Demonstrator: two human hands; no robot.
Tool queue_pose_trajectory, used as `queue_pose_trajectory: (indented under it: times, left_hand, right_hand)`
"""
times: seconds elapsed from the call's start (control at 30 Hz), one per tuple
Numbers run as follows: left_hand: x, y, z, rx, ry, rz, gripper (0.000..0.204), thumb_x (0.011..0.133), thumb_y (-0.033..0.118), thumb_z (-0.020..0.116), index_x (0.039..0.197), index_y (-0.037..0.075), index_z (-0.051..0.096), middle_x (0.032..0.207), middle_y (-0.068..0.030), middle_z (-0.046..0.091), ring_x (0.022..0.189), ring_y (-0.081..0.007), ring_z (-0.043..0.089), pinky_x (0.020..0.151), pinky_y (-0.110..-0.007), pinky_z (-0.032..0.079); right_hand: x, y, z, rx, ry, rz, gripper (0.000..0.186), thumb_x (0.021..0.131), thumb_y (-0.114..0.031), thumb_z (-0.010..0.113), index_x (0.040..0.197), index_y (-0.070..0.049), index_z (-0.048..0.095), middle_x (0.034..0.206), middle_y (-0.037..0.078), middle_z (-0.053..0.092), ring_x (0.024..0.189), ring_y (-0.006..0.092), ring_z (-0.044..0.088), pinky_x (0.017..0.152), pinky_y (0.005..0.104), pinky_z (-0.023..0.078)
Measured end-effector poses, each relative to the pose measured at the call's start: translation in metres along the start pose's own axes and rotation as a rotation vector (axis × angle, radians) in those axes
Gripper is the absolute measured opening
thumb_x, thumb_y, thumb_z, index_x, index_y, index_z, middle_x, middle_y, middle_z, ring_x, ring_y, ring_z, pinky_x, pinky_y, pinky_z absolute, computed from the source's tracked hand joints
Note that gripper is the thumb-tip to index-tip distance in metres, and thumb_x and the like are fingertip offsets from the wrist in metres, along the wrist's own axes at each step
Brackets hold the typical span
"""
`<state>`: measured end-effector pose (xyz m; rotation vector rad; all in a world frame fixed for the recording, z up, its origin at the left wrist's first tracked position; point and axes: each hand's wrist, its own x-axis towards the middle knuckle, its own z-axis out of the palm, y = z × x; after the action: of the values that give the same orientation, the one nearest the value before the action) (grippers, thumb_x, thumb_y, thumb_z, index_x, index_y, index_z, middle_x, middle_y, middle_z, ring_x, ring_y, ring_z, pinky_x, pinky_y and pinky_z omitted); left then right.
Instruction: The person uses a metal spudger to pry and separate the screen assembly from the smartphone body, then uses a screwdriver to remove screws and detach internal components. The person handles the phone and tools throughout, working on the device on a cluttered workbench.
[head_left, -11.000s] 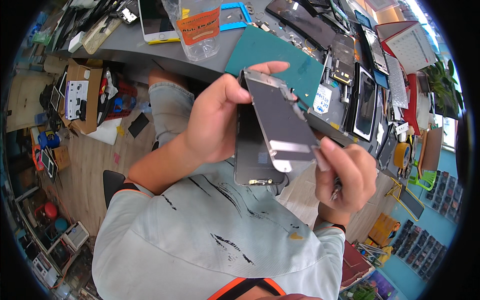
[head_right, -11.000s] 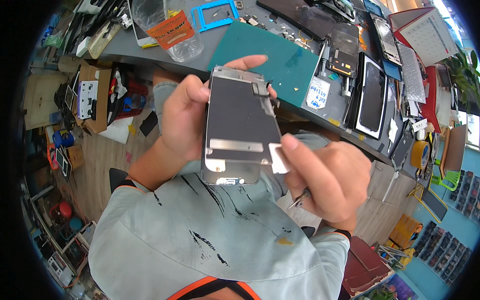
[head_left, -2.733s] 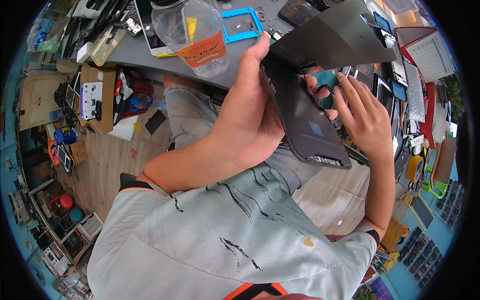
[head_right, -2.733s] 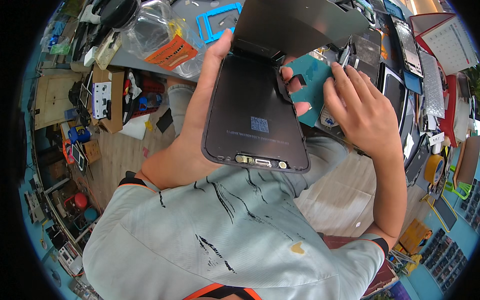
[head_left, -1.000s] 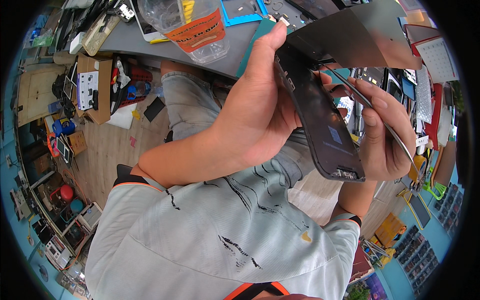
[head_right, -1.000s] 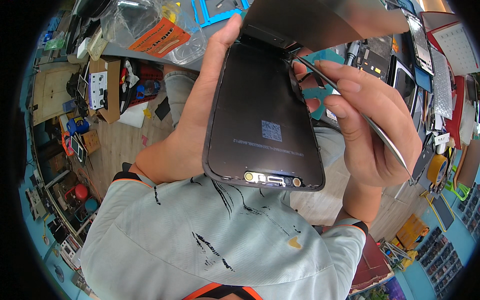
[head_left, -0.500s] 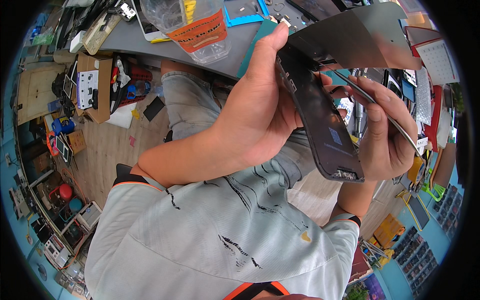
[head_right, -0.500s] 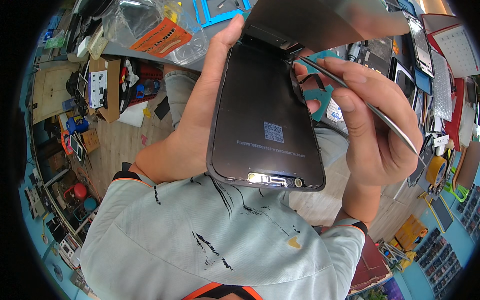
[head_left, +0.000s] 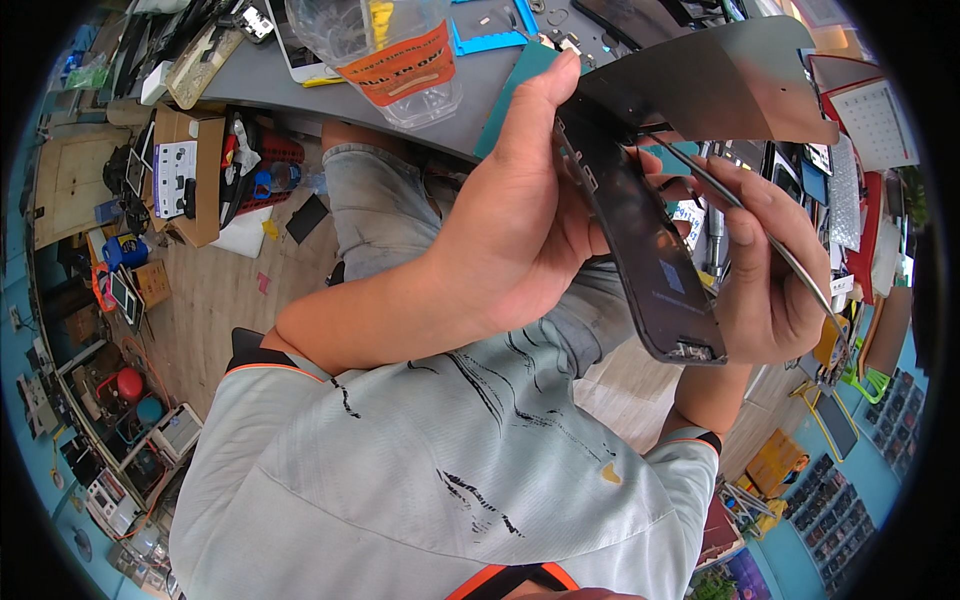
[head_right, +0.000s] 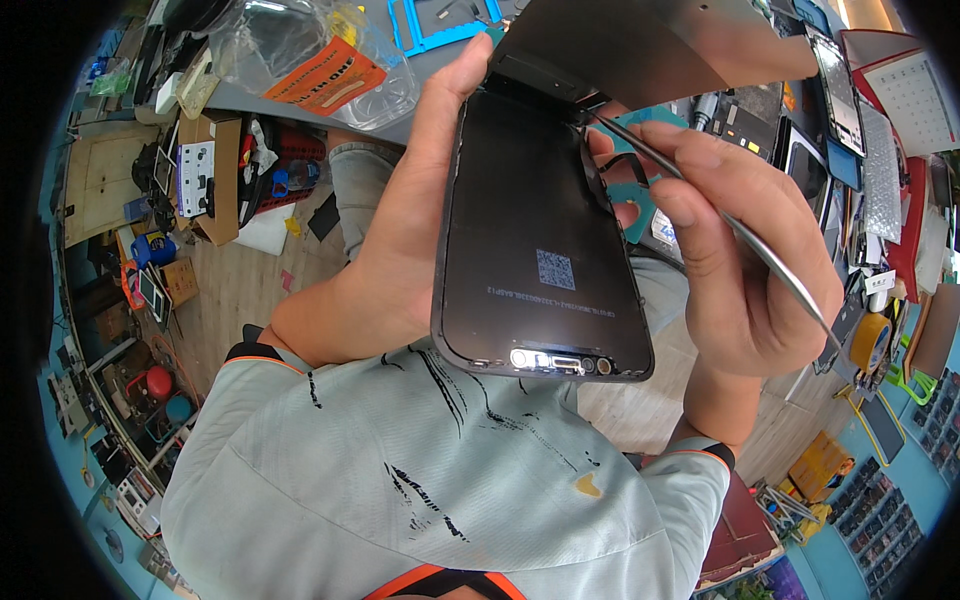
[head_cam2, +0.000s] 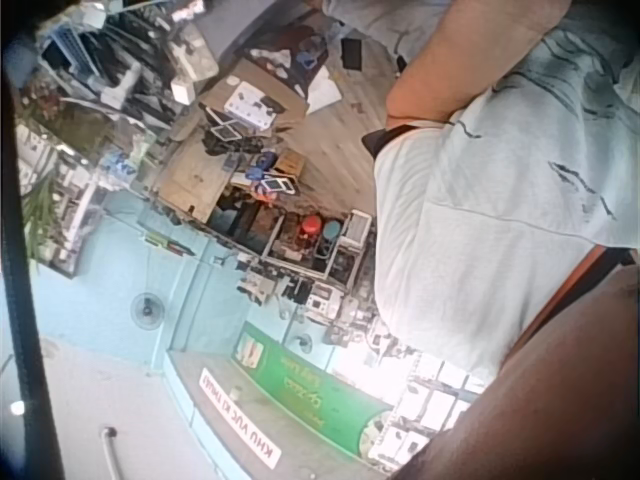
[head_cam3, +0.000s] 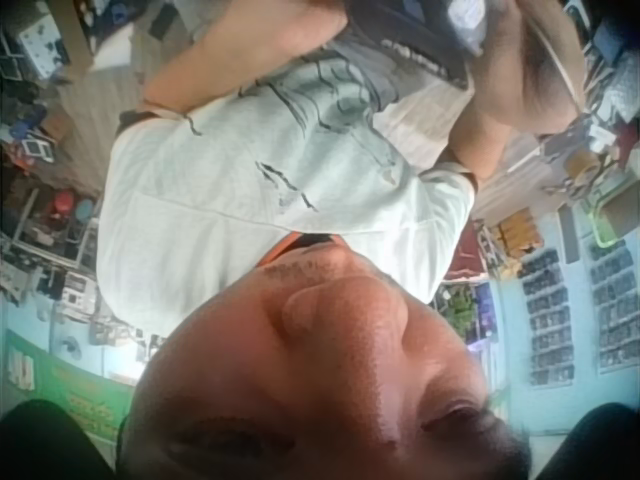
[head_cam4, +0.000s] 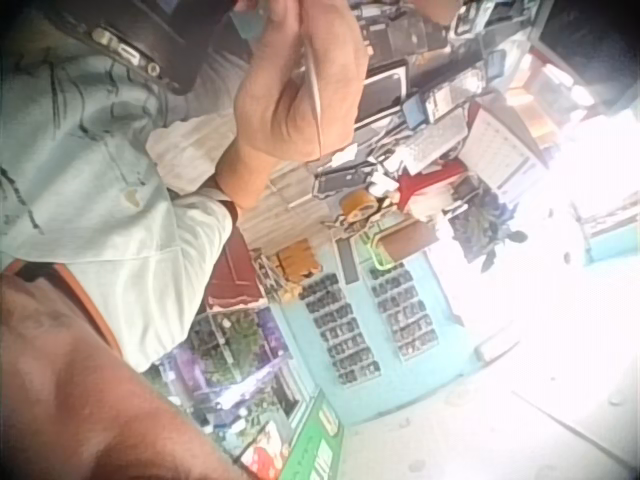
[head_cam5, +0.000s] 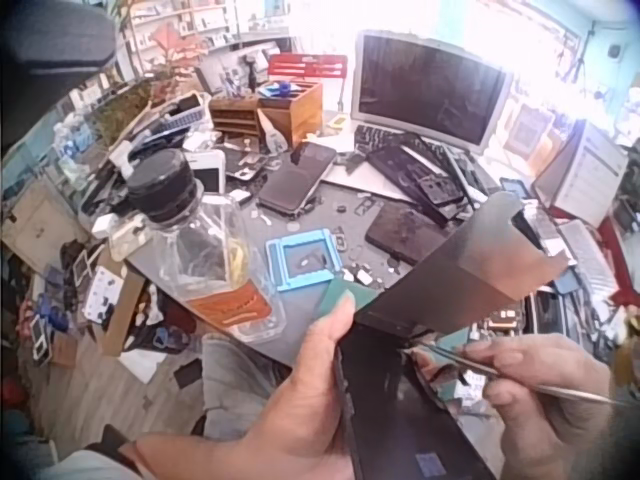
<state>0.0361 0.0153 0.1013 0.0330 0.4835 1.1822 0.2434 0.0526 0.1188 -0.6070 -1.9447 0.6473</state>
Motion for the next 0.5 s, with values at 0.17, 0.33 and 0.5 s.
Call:
queue_pose_trajectory:
  times: [0.17, 0.33, 0.5]
  left_hand:
    - [0.000, 0.001, -0.001, 0.000, -0.001, -0.004, 0.059, 0.111, 0.063, 0.050, 0.119, 0.009, 0.071, 0.096, -0.0039, 0.078, 0.088, -0.0166, 0.078, 0.082, -0.036, 0.066]
    - [-0.001, 0.000, 0.000, 0.017, -0.014, 0.016, 0.060, 0.111, 0.063, 0.050, 0.120, 0.008, 0.070, 0.097, -0.0051, 0.078, 0.090, -0.0180, 0.079, 0.084, -0.038, 0.067]
    - [-0.002, -0.001, 0.000, 0.034, -0.015, 0.026, 0.061, 0.111, 0.064, 0.050, 0.121, 0.007, 0.070, 0.097, -0.0054, 0.077, 0.092, -0.0195, 0.079, 0.084, -0.037, 0.068]
  right_hand:
    - [0.004, -0.004, 0.002, -0.020, -0.020, -0.049, 0.024, 0.097, 0.009, 0.075, 0.120, 0.014, 0.068, 0.115, 0.032, 0.076, 0.096, 0.0355, 0.080, 0.077, 0.0372, 0.067]
    - [0.006, -0.010, 0.007, 0.045, -0.002, 0.045, 0.020, 0.104, 0.008, 0.066, 0.123, 0.014, 0.067, 0.114, 0.035, 0.075, 0.108, 0.0438, 0.078, 0.095, 0.0505, 0.067]
    - [0.014, -0.016, 0.002, -0.079, -0.054, 0.028, 0.019, 0.104, 0.009, 0.065, 0.122, 0.016, 0.066, 0.115, 0.035, 0.075, 0.108, 0.0417, 0.078, 0.095, 0.0489, 0.067]
